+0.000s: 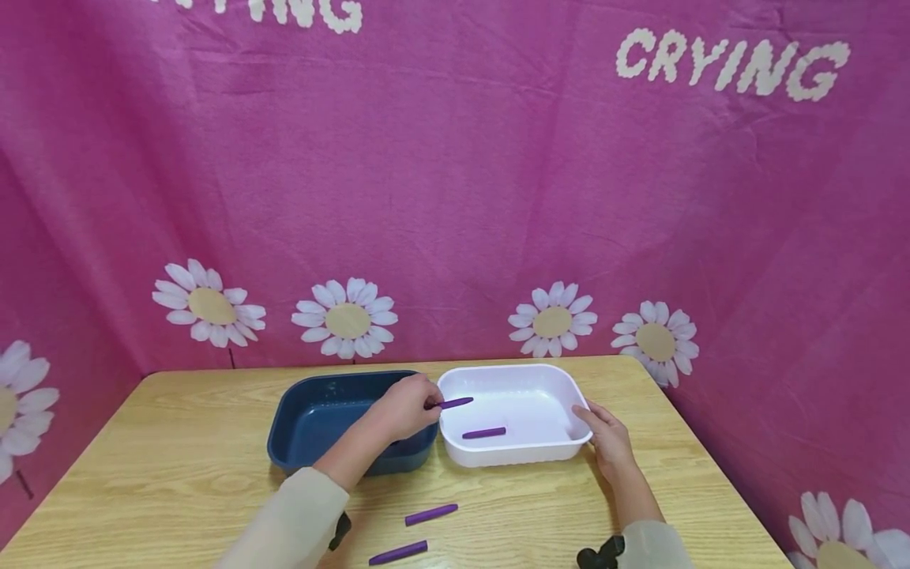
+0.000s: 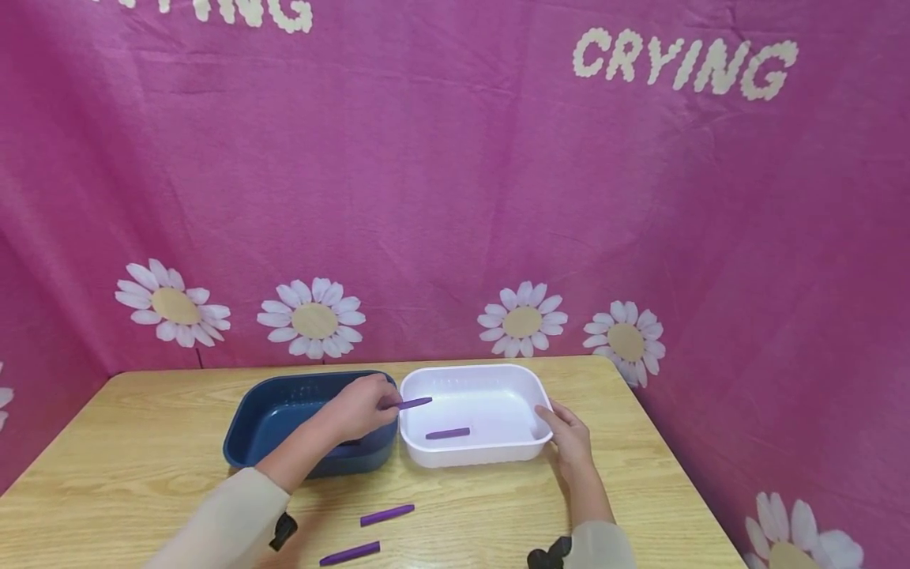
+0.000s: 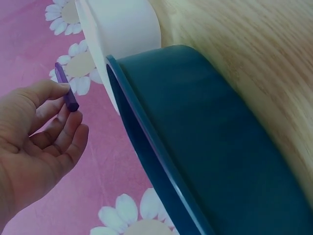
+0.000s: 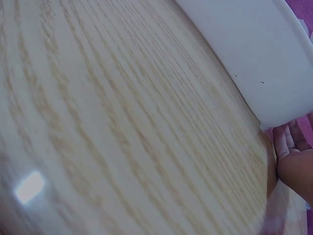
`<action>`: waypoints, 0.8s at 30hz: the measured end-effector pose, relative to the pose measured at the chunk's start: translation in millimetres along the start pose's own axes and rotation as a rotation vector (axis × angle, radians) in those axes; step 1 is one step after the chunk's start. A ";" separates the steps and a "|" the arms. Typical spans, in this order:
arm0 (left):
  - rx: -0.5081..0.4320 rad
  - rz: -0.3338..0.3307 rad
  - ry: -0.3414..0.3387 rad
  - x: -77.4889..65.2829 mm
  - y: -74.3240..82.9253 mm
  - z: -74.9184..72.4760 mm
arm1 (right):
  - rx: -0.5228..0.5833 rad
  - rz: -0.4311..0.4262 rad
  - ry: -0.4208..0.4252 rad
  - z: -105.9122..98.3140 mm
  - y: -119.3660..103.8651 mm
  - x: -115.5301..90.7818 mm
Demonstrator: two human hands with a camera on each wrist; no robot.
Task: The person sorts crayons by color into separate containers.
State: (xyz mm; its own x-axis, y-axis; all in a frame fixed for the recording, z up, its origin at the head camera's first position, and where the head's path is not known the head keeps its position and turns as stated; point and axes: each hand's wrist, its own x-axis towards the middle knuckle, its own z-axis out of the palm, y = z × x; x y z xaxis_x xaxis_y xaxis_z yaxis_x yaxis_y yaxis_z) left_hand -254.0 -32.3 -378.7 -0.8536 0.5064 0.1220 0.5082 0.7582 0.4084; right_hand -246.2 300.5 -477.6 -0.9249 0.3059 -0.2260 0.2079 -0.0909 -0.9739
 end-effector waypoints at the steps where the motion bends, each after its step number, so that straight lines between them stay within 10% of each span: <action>1: -0.001 0.004 -0.002 2.0 -0.1 0.7 | -0.001 0.001 0.000 0.2 -0.1 -0.1; 24: -0.033 -0.116 -0.088 46.7 5.3 18.3 | 0.009 0.006 0.003 0.8 1.4 2.3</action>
State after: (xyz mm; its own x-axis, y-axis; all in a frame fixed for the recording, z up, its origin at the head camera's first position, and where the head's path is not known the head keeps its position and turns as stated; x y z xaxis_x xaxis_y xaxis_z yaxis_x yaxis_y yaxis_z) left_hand -289.1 2.8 -387.4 -0.8925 0.4509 -0.0069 0.4012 0.8009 0.4446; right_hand -248.3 300.3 -479.5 -0.9227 0.3083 -0.2315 0.2102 -0.1010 -0.9724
